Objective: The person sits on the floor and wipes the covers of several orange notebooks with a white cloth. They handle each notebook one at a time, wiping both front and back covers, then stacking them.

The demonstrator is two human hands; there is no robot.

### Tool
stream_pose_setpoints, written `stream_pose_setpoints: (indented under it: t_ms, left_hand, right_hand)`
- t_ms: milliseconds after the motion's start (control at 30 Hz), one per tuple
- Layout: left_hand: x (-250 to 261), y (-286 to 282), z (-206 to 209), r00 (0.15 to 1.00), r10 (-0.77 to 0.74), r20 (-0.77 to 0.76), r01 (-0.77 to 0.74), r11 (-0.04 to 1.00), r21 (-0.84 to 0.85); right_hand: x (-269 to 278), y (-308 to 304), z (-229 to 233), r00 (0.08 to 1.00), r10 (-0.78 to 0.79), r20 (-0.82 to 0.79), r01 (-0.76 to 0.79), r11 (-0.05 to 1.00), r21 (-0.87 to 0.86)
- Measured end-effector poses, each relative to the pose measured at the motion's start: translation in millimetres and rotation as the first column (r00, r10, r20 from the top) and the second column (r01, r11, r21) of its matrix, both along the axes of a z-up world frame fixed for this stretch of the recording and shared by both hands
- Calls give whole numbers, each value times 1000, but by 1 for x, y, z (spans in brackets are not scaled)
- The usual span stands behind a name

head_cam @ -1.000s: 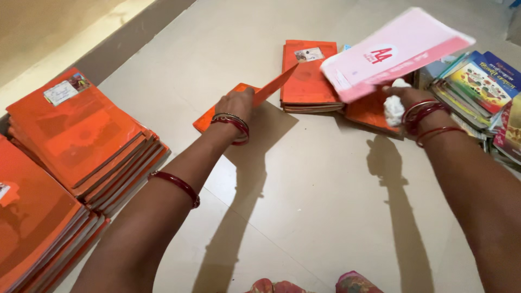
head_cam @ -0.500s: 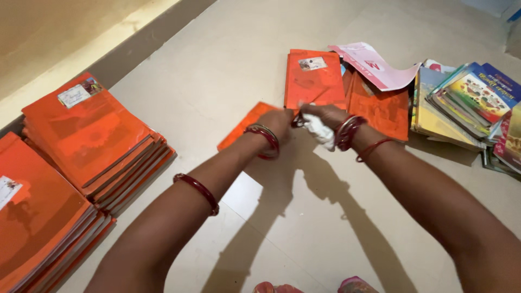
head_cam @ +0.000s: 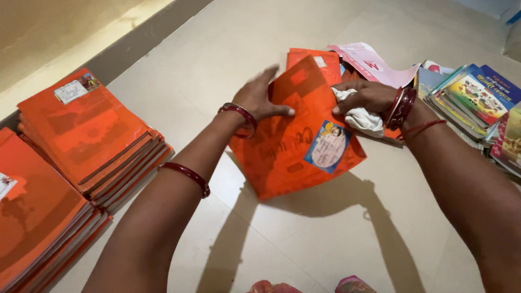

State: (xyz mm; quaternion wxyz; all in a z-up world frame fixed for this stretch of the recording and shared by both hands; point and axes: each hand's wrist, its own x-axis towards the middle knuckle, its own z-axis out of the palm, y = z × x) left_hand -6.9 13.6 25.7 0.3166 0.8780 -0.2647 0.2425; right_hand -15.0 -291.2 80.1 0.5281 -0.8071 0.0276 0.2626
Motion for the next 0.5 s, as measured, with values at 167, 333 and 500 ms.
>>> stream_pose_setpoints:
  t_ms: [167, 333, 500]
  left_hand:
    - [-14, 15, -2, 553, -295, -779, 85, 950, -299]
    - [-22, 20, -20, 537, -404, -740, -163, 811, -561]
    - [-22, 18, -59, 462, -427, -777, -386, 692, -610]
  right_hand:
    - [4, 3, 0, 986, 131, 101, -104, 965, -240]
    - [20, -3, -16, 921, -56, 385, 163, 954, -250]
    - [29, -12, -43, 888, -136, 440, 285, 913, -293]
